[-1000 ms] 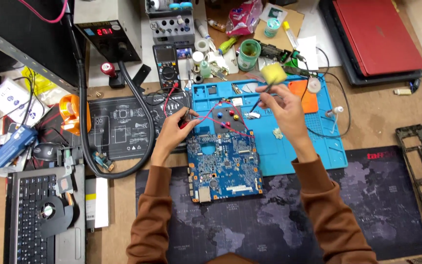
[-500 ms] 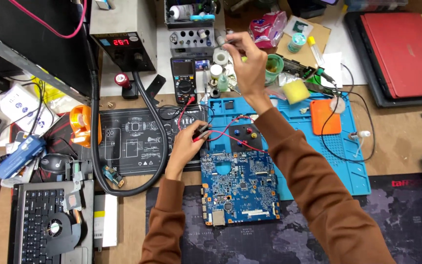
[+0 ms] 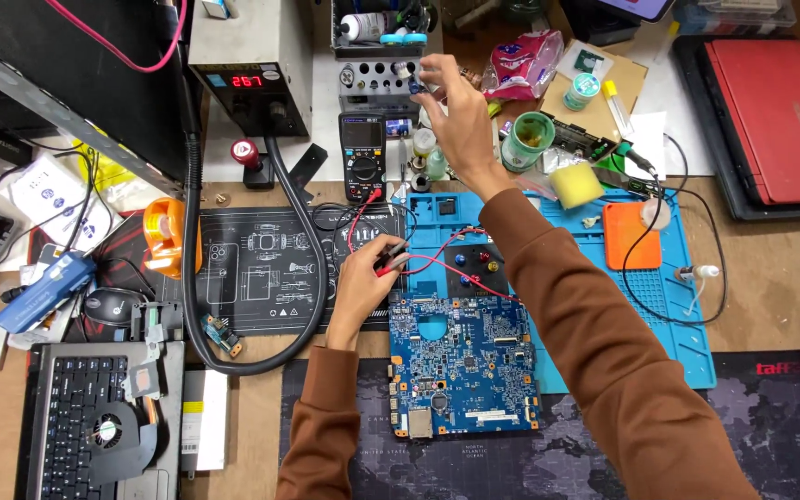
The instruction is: Diagnosing a motherboard using a heat gun and multimeter, then assembling a laptop chassis and routing wires.
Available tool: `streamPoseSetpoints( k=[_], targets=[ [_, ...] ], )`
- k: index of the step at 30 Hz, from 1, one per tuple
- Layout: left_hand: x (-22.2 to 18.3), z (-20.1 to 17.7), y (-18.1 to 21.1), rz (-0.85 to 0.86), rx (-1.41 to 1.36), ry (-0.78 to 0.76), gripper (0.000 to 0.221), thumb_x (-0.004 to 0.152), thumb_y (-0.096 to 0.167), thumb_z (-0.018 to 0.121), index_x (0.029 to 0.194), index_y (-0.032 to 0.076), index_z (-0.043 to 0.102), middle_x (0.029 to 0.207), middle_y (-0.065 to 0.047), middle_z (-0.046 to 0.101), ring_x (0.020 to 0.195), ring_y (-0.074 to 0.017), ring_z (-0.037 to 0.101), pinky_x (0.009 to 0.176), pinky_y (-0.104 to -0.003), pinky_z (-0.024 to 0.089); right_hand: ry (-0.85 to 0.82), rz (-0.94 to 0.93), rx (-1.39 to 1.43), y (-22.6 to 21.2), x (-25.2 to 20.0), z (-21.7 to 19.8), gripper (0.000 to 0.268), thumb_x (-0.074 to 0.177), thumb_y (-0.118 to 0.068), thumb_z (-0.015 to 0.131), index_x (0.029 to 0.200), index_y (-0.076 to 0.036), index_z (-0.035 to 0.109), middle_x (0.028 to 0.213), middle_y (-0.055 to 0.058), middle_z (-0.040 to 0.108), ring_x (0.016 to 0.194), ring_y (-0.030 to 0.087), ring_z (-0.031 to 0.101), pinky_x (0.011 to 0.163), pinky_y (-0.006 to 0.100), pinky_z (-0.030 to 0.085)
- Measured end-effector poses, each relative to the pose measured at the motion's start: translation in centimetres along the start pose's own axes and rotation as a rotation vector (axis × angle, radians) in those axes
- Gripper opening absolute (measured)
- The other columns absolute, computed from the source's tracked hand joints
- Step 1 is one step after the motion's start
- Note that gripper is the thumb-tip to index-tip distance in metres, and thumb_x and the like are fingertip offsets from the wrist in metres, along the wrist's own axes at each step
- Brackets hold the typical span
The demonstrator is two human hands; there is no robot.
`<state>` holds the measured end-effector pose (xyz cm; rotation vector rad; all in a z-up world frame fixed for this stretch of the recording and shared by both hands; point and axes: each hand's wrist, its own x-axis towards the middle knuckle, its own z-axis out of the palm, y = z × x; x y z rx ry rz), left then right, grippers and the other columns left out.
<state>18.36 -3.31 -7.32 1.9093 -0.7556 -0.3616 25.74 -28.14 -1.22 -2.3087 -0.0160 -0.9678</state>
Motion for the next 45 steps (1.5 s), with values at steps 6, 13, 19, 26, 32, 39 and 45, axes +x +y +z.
streamPoseSetpoints(
  k=[6, 13, 19, 26, 32, 39, 45],
  targets=[
    [-0.1, 0.2, 0.0, 0.027, -0.023, 0.016, 0.013, 0.093, 0.009, 0.068, 0.105, 0.012, 0.068, 0.099, -0.002, 0.074, 0.086, -0.016, 0.068, 0.072, -0.029, 0.048, 0.041, 0.023, -0.032, -0.2, 0.4, 0.2, 0.018, 0.093, 0.001, 0.074, 0.101, -0.006, 0.06, 0.098, 0.009, 0.069, 0.086, 0.02, 0.068, 0.074, 0.033, 0.058],
    [0.0, 0.2, 0.0, 0.015, -0.025, 0.023, 0.01, 0.093, 0.012, 0.068, 0.103, 0.012, 0.068, 0.097, -0.001, 0.074, 0.083, -0.0153, 0.067, 0.071, -0.029, 0.048, 0.048, -0.076, -0.095, 1.1, 0.2, 1.1, 0.012, 0.094, -0.003, 0.075, 0.104, -0.005, 0.067, 0.1, 0.01, 0.069, 0.091, 0.024, 0.068, 0.079, 0.036, 0.058],
    [0.0, 0.1, 0.1, 0.045, -0.031, 0.049, 0.01, 0.093, 0.013, 0.068, 0.103, 0.011, 0.068, 0.095, -0.002, 0.075, 0.08, -0.015, 0.068, 0.069, -0.028, 0.049, 0.089, -0.111, -0.296, 1.7, 0.6, 1.8, 0.02, 0.092, -0.006, 0.08, 0.108, -0.005, 0.068, 0.097, 0.009, 0.071, 0.086, 0.02, 0.067, 0.076, 0.032, 0.064],
    [-0.2, 0.3, -0.4, 0.046, -0.024, 0.066, 0.009, 0.093, 0.012, 0.071, 0.101, 0.011, 0.069, 0.088, -0.002, 0.073, 0.077, -0.0146, 0.067, 0.069, -0.029, 0.05, -0.028, 0.041, -0.244, 1.7, 0.8, 2.1, 0.012, 0.096, -0.005, 0.072, 0.106, -0.004, 0.066, 0.099, 0.014, 0.071, 0.086, 0.024, 0.069, 0.072, 0.035, 0.063],
    [0.1, 0.4, -0.6, 0.001, -0.041, 0.066, 0.01, 0.091, 0.012, 0.072, 0.101, 0.012, 0.07, 0.088, -0.002, 0.073, 0.079, -0.0153, 0.066, 0.07, -0.029, 0.049, -0.13, 0.137, -0.139, 1.4, 2.6, 0.9, 0.008, 0.086, -0.003, 0.079, 0.089, -0.002, 0.072, 0.09, 0.012, 0.075, 0.07, 0.022, 0.07, 0.057, 0.037, 0.058],
    [0.0, 0.2, -0.4, 0.035, -0.106, 0.073, 0.006, 0.091, 0.008, 0.071, 0.096, 0.01, 0.07, 0.082, -0.001, 0.071, 0.074, -0.0121, 0.064, 0.068, -0.026, 0.047, -0.122, 0.253, 0.117, 0.3, 1.4, -3.2, 0.029, 0.093, 0.001, 0.062, 0.122, -0.002, 0.061, 0.094, 0.009, 0.072, 0.074, 0.014, 0.069, 0.062, 0.026, 0.06],
    [0.3, 1.5, -2.9, 0.052, -0.088, 0.175, 0.013, 0.085, 0.009, 0.077, 0.095, 0.012, 0.07, 0.075, -0.007, 0.067, 0.073, -0.0182, 0.064, 0.07, -0.032, 0.05, -0.035, 0.194, 0.09, -2.9, -6.3, -10.3, 0.007, 0.099, -0.016, 0.07, 0.096, -0.011, 0.068, 0.083, 0.004, 0.07, 0.075, 0.018, 0.066, 0.068, 0.03, 0.052]
  ],
)
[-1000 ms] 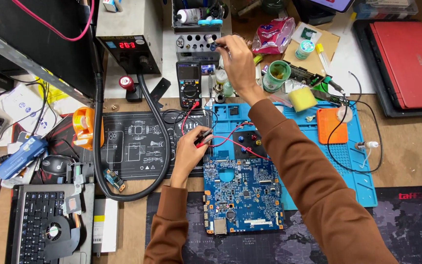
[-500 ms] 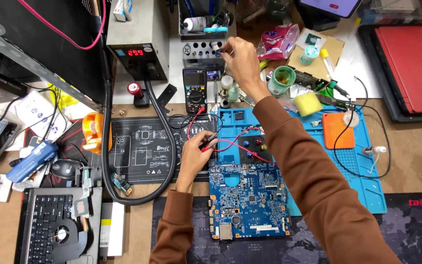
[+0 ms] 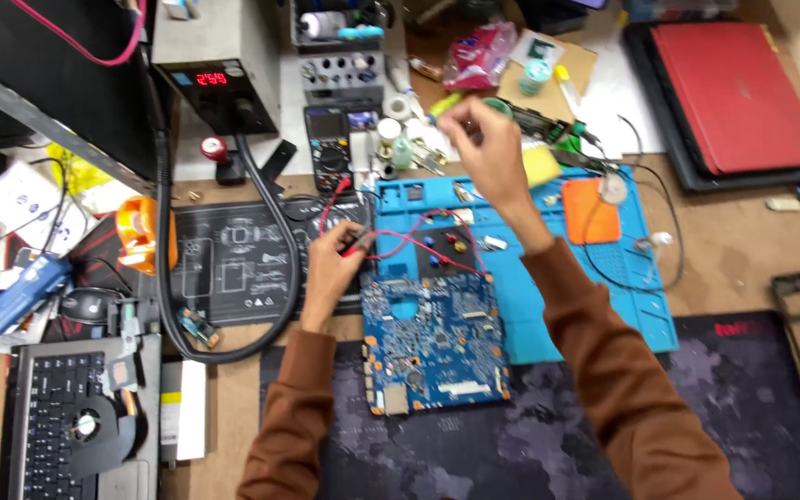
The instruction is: Diagnosing a motherboard using a heat gun and multimeter, then assembling a laptop chassis and routing wires.
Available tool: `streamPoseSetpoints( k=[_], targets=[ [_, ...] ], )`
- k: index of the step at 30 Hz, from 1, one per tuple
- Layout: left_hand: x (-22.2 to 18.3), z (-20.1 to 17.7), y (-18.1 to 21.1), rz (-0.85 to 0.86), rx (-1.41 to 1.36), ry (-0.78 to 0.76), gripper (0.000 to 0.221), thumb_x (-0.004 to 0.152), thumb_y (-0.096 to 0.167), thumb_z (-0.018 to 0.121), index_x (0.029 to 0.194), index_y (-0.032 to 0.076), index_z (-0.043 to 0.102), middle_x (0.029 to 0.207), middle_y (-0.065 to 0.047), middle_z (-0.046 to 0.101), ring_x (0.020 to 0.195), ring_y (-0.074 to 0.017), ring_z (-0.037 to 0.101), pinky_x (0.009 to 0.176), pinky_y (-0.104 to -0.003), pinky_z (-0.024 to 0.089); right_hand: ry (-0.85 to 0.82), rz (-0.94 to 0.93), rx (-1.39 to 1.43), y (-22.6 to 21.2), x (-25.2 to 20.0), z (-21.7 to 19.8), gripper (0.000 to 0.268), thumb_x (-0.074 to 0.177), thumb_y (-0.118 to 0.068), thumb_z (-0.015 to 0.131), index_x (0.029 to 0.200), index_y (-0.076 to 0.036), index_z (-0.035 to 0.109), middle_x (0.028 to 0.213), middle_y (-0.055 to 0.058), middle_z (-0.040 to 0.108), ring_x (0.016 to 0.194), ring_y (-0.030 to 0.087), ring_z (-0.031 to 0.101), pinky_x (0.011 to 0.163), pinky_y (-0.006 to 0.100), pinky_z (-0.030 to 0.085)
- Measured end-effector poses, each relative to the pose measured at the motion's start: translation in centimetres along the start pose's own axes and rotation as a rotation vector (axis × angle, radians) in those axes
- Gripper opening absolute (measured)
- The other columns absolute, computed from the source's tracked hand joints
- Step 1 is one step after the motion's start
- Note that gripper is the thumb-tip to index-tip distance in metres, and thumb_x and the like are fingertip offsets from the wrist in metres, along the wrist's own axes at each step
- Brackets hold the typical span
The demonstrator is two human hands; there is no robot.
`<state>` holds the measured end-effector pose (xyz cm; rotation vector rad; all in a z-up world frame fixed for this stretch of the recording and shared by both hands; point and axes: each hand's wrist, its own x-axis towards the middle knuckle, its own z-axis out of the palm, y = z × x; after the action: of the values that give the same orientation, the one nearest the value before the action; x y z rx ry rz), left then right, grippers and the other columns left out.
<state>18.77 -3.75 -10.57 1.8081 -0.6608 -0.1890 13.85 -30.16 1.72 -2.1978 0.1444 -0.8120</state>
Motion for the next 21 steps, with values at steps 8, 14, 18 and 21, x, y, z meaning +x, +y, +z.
streamPoseSetpoints(
  k=[8, 14, 18, 21],
  targets=[
    [-2.3, -1.1, 6.8, -0.051, -0.172, 0.009, 0.03, 0.082, 0.019, 0.089, 0.098, 0.009, 0.066, 0.06, 0.005, 0.047, 0.055, -0.0049, 0.042, 0.06, -0.019, 0.045, -0.126, 0.175, 0.128, -8.9, -15.5, -4.4, 0.033, 0.098, -0.021, 0.073, 0.067, -0.011, 0.067, 0.05, 0.004, 0.061, 0.046, 0.018, 0.055, 0.058, 0.028, 0.049],
    [-9.2, 3.0, 13.5, -0.194, -0.485, -0.104, 0.031, 0.101, 0.033, 0.046, 0.106, 0.01, 0.065, 0.067, -0.002, 0.05, 0.052, -0.0112, 0.043, 0.051, -0.023, 0.037, -0.326, 0.271, 0.301, -12.9, -20.8, -4.2, 0.022, 0.098, -0.02, 0.07, 0.109, -0.001, 0.067, 0.078, 0.014, 0.071, 0.064, 0.021, 0.066, 0.061, 0.033, 0.054],
    [-12.5, 5.8, 16.2, -0.115, -0.499, -0.187, 0.016, 0.1, 0.014, 0.046, 0.109, 0.01, 0.058, 0.091, -0.01, 0.053, 0.076, -0.0168, 0.048, 0.07, -0.031, 0.041, -0.201, 0.38, 0.297, -13.5, -22.7, -4.9, 0.026, 0.094, -0.019, 0.075, 0.111, -0.003, 0.066, 0.091, 0.016, 0.072, 0.076, 0.029, 0.073, 0.068, 0.038, 0.059],
    [-13.9, 6.7, 17.5, -0.043, -0.412, -0.25, 0.023, 0.102, 0.007, 0.052, 0.122, 0.007, 0.064, 0.106, -0.012, 0.056, 0.097, -0.0199, 0.053, 0.089, -0.034, 0.045, -0.13, 0.436, 0.302, -12.7, -24.2, -6.1, 0.017, 0.095, -0.011, 0.072, 0.11, -0.004, 0.069, 0.092, 0.013, 0.071, 0.077, 0.024, 0.073, 0.069, 0.036, 0.06]
  ],
)
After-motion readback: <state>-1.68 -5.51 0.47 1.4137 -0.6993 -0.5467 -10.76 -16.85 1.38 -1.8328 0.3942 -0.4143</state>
